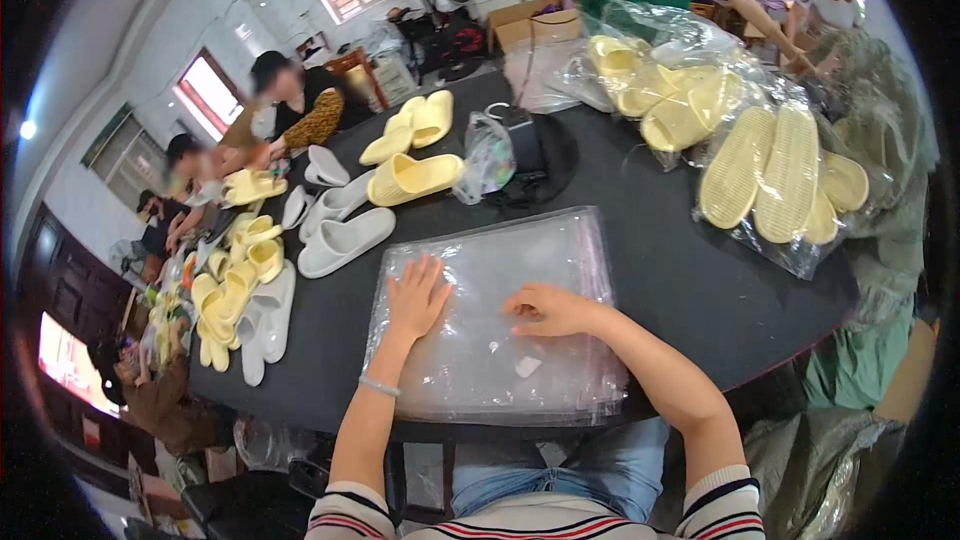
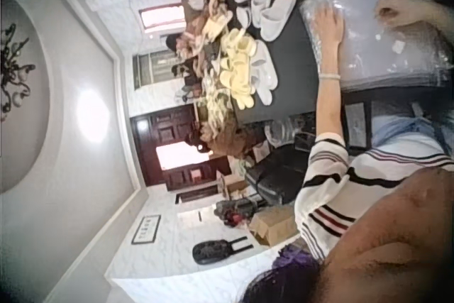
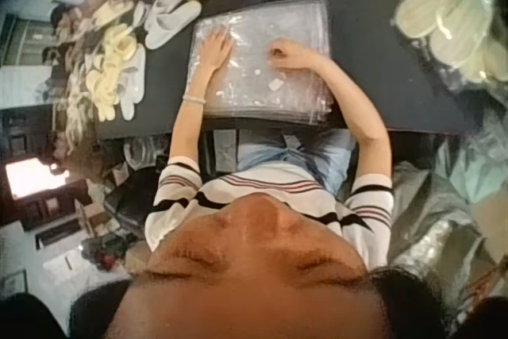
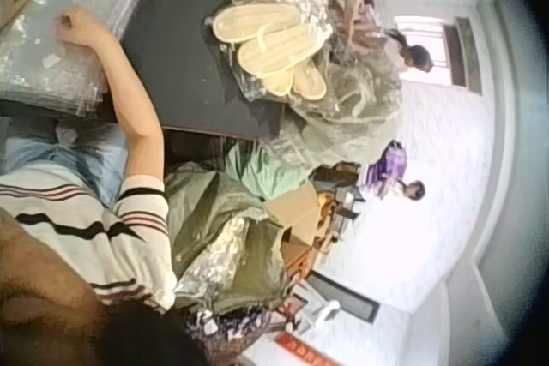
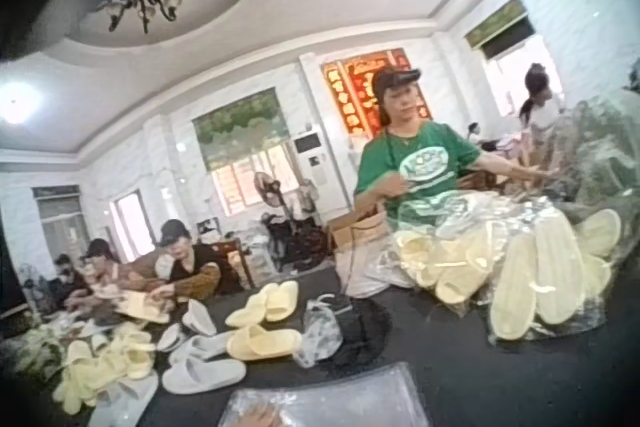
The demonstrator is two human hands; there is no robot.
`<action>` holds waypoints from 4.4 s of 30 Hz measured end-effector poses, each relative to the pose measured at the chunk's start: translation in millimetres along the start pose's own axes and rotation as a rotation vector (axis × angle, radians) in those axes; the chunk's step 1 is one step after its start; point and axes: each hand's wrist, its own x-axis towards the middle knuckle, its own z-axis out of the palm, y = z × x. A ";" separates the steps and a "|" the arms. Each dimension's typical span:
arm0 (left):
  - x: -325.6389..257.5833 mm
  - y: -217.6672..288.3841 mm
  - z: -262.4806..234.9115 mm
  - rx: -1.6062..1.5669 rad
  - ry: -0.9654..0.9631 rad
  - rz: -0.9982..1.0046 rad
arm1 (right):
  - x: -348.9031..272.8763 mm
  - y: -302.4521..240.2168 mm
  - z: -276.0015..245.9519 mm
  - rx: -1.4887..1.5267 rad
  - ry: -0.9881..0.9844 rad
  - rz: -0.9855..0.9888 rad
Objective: The person places pairs of slippers into clear plastic bags at a work table. They handle yellow, white, pink, and black slippers, picking them up, inserting them into bags, and arranging them on the table. Other workers are visible in the background performing similar tasks.
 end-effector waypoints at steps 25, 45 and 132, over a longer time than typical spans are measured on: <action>3.1 0.3 -2.2 -0.212 -0.003 -0.069 | -41.0 93.3 -134.5 1.303 1.641 -0.233; -8.8 -5.6 -19.4 -0.441 0.080 0.012 | -96.5 88.5 -168.9 1.247 2.132 -0.448; -18.4 -60.8 -25.1 -2.692 0.032 -0.375 | -35.1 -14.1 -80.7 0.468 0.276 0.386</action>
